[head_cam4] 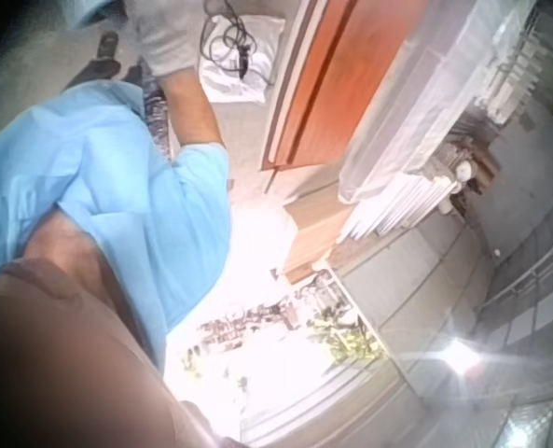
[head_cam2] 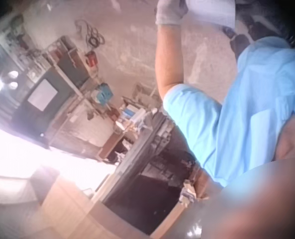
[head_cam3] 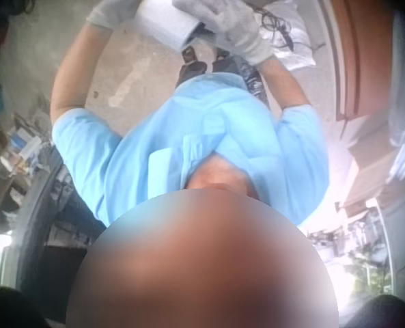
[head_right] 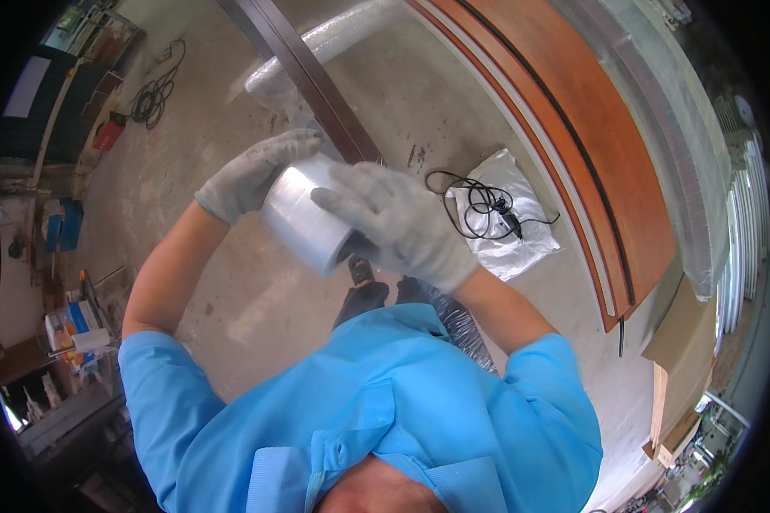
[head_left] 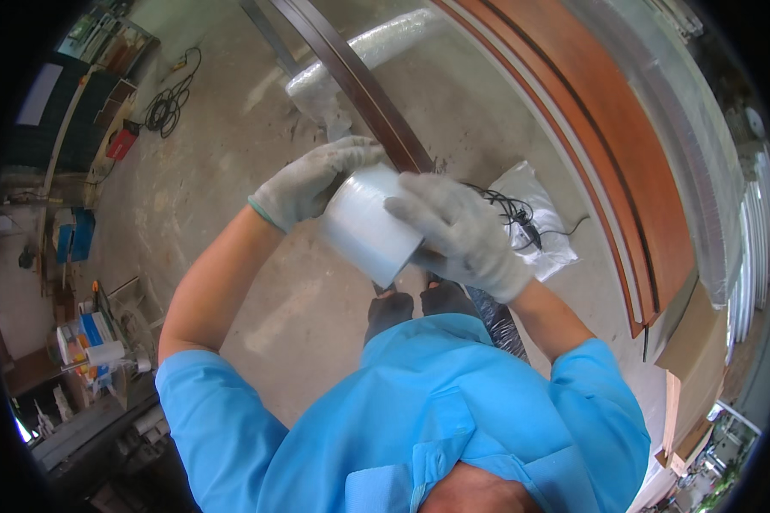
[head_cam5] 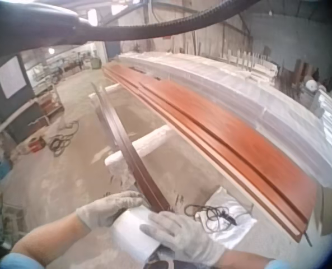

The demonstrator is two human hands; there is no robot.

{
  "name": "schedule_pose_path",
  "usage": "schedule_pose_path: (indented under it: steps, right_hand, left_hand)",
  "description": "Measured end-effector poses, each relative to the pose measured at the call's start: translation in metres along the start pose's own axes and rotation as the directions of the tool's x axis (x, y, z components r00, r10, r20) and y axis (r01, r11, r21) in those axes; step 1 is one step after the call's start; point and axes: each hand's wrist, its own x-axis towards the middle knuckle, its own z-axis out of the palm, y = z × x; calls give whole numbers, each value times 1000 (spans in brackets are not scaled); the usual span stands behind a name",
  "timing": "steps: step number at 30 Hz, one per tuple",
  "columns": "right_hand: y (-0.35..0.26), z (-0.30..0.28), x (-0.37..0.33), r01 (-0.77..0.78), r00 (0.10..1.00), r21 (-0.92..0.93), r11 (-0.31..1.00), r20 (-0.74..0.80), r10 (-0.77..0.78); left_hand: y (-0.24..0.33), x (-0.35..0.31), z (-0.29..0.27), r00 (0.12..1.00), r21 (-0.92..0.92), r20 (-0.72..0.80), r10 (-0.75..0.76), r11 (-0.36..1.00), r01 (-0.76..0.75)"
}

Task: The person wraps a long, curved wooden trim piece with clear plastic stretch film. They hold the wood with one hand and rotate a roll of film with the other, applying multiple overlapping layers along the length of the piece.

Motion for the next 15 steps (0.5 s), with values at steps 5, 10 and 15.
schedule_pose_path:
  steps: [5, 10, 15]
  right_hand:
    - [54, 37, 6, -231, 855, 484, 844, -313, 413]
    - [135, 76, -21, -194, 561, 961, 196, -55, 826]
    - [156, 112, -48, -225, 582, 961, -159, 263, 770]
  left_hand:
    - [9, 16, -21, 959, -122, 41, 279, 954, -273]
    - [-54, 59, -68, 957, 198, -185, 225, 962, -188]
    - [-124, 122, -44, 934, 465, -45, 354, 835, -295]
